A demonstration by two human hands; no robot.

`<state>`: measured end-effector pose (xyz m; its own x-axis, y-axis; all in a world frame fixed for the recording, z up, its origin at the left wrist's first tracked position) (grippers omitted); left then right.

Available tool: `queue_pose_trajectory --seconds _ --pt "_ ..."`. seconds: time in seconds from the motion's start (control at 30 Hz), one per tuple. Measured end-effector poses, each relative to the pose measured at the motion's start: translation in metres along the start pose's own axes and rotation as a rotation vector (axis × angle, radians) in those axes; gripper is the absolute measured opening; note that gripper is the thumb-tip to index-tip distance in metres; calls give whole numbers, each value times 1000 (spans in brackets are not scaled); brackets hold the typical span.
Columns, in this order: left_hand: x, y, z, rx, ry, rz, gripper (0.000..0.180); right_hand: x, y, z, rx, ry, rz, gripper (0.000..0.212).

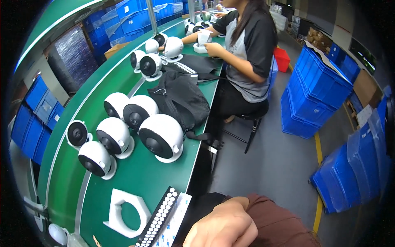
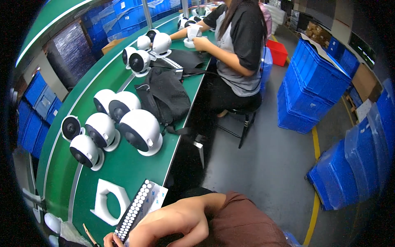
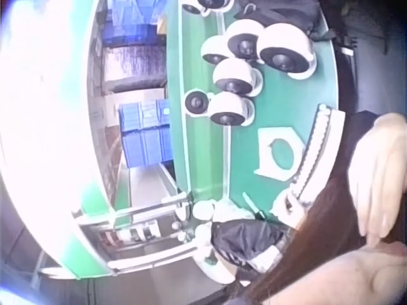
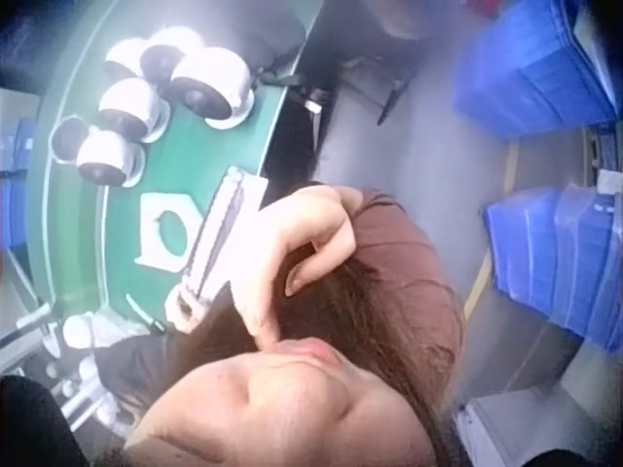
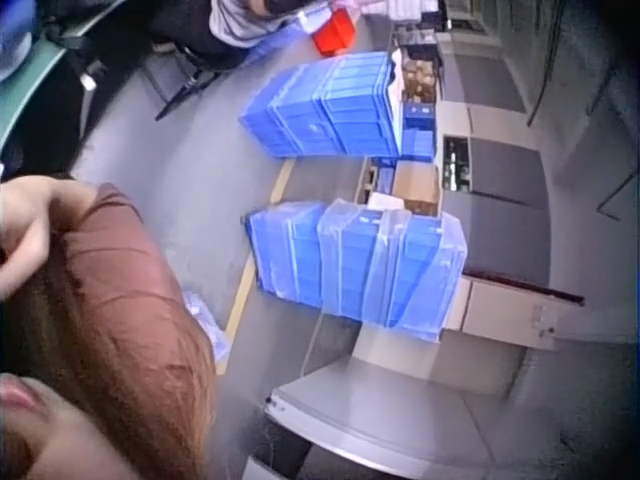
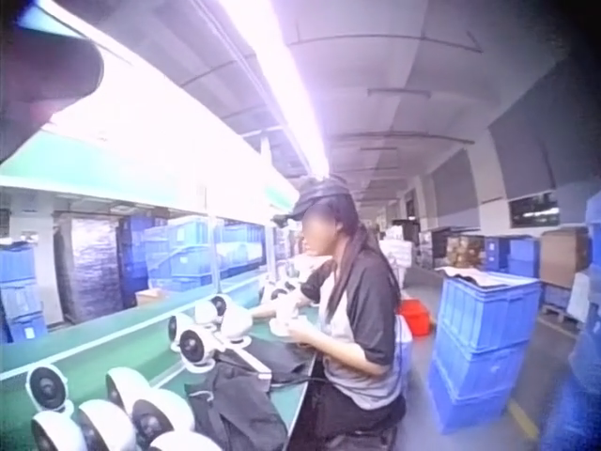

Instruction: Applying small adhesive rubber pads to the base of white security camera housings on an assembly line.

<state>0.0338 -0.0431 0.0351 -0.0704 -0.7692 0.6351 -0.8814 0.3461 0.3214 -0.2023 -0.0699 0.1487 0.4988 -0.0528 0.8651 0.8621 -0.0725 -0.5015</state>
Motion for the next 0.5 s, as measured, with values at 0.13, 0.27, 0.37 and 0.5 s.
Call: queue_pose_trajectory --seconds 0.13,0.27,0.37,0.5 --pt "6 -3 3 -28 -119 152 10 6 6 -5 164 50 -33 33" --pt "3 -5 1 -66 -195 98 10 15 14 5 101 -108 3 34" --pt "17 7 11 -47 -283 5 6 7 8 -4 -125 -38 119 25" --pt "7 -8 1 34 -193 -226 6 34 -18 -21 -212 429 -270 19"
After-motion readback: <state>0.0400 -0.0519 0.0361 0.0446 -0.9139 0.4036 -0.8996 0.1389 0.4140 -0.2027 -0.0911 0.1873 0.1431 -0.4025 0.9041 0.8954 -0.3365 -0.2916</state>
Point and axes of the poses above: each hand's wrist, its own x-axis towards the middle knuckle, its own z-axis out of the palm, y = z × x, the point moved 8 cm from there along x, towards the middle knuckle, and after that the axes turned 8 degrees about -y, right-handed, at the moved point
